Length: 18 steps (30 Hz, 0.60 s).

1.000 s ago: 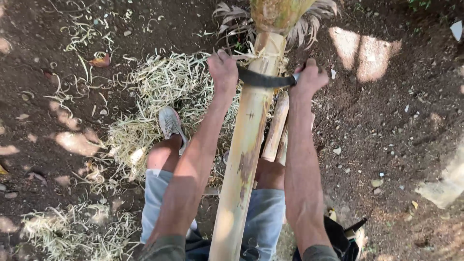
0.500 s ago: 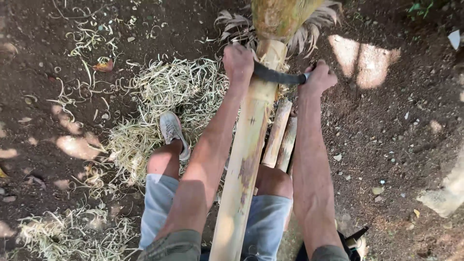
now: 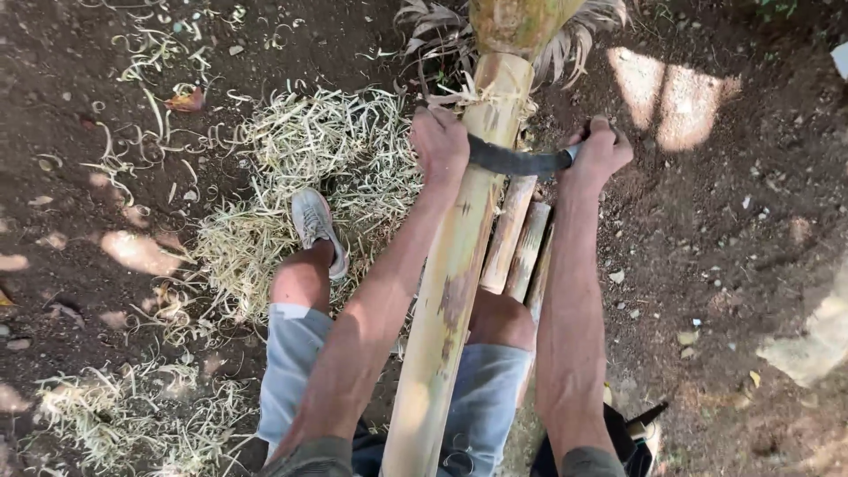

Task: The recorder is using a drawknife to strip the bark off a wooden pole.

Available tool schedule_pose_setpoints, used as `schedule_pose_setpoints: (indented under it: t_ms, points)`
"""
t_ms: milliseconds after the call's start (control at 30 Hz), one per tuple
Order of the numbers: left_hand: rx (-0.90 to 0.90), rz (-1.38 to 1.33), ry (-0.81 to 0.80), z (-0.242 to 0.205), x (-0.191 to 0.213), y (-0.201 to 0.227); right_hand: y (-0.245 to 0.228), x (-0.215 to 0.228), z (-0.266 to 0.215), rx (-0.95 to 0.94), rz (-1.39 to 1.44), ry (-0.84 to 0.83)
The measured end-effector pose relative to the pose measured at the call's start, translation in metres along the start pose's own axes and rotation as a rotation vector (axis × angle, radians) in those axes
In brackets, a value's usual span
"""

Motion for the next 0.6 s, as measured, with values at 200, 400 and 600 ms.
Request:
schedule_pose_setpoints:
  t_ms: [200,400,600]
  points:
    - [-0.076,0.058,-0.010,0.006,-0.002,-0.004,-0.005,-0.004,0.000,0.081,-0.052,-0.018]
    - [-0.086,0.067,-0.033,0.025,-0.005,-0.025,-0.001,0.001,0.001,0.123,-0.045,-0.061]
    - [-0.286,0.397,0.155,0.111,-0.036,-0.043,-0.006,-0.034,0.033,0.242,-0.047,-0.047]
Point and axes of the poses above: each hand's wrist, its own z-axis towards the middle knuckle, its own x-axis out of the back of the hand, y = z × x, the point moved 4 cm from there along z, towards the middle knuckle, and after that the axes turned 5 degrees about x, right-handed, at the moved point
